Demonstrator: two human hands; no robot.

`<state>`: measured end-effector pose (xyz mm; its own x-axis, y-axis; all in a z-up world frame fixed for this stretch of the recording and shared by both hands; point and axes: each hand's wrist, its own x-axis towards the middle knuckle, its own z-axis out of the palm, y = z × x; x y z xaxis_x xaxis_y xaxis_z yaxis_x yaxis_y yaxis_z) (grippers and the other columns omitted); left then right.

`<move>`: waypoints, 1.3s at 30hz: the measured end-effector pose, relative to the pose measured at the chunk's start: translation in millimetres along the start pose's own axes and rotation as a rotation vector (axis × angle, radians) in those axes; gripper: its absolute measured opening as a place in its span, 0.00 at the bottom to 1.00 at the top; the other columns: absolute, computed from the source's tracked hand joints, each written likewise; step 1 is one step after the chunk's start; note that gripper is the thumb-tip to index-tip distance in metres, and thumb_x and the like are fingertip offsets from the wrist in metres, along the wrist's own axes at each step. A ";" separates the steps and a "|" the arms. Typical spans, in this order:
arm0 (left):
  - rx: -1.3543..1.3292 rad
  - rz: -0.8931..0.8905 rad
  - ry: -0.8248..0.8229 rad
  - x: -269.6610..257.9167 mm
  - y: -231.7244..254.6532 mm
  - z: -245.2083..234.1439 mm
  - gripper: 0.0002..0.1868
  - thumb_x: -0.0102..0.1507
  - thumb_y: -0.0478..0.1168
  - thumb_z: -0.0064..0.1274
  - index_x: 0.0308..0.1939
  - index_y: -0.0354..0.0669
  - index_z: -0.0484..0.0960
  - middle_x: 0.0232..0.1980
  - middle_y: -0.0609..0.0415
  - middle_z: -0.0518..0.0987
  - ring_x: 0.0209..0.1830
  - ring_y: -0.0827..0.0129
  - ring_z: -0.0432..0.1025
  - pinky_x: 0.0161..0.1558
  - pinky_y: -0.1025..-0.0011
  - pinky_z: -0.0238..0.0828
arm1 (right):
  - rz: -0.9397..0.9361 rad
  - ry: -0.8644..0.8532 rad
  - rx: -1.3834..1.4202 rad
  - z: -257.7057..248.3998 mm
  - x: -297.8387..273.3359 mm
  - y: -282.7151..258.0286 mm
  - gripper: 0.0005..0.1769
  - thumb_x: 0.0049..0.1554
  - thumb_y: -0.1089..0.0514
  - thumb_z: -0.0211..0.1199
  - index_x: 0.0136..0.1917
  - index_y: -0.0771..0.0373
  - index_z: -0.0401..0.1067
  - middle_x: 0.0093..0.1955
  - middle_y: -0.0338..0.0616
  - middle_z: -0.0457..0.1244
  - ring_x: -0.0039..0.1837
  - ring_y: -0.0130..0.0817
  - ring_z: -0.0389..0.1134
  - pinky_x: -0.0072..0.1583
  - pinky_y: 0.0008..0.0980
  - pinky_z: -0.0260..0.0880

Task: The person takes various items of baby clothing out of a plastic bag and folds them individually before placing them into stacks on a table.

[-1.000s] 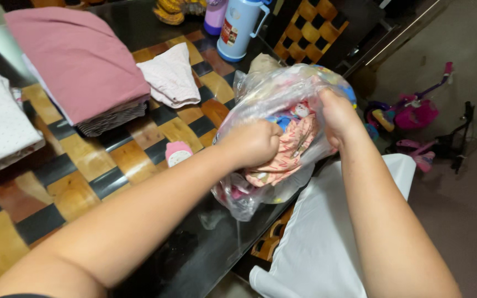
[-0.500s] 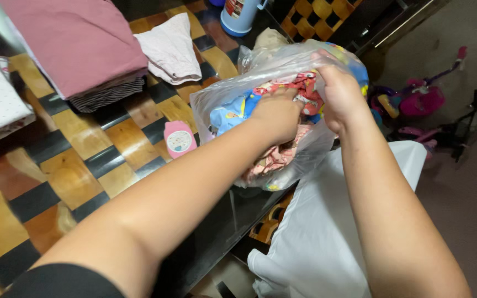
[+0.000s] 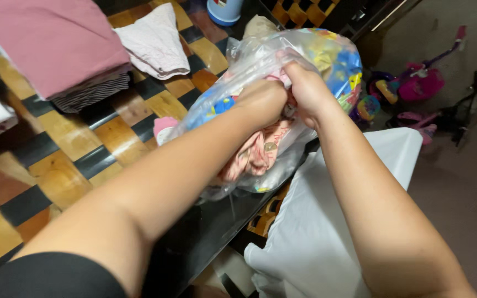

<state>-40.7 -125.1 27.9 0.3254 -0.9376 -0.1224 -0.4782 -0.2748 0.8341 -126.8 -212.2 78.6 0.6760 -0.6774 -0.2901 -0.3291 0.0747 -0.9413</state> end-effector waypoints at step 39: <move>-1.032 -0.054 0.524 -392.9 -198.3 -16.4 0.10 0.62 0.35 0.48 0.43 0.42 0.83 0.40 0.54 0.82 0.39 0.76 0.75 0.44 0.72 0.73 | -0.978 -0.660 -1.315 141.3 -123.5 34.6 0.32 0.48 0.49 0.68 0.66 0.51 0.71 0.67 0.45 0.65 0.69 0.49 0.63 0.68 0.51 0.66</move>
<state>-60.3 301.2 -80.6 0.7384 -0.6607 -0.1351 0.3613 0.2184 0.9065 -128.5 -22.5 57.5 0.9514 0.2959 -0.0847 0.2821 -0.9484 -0.1444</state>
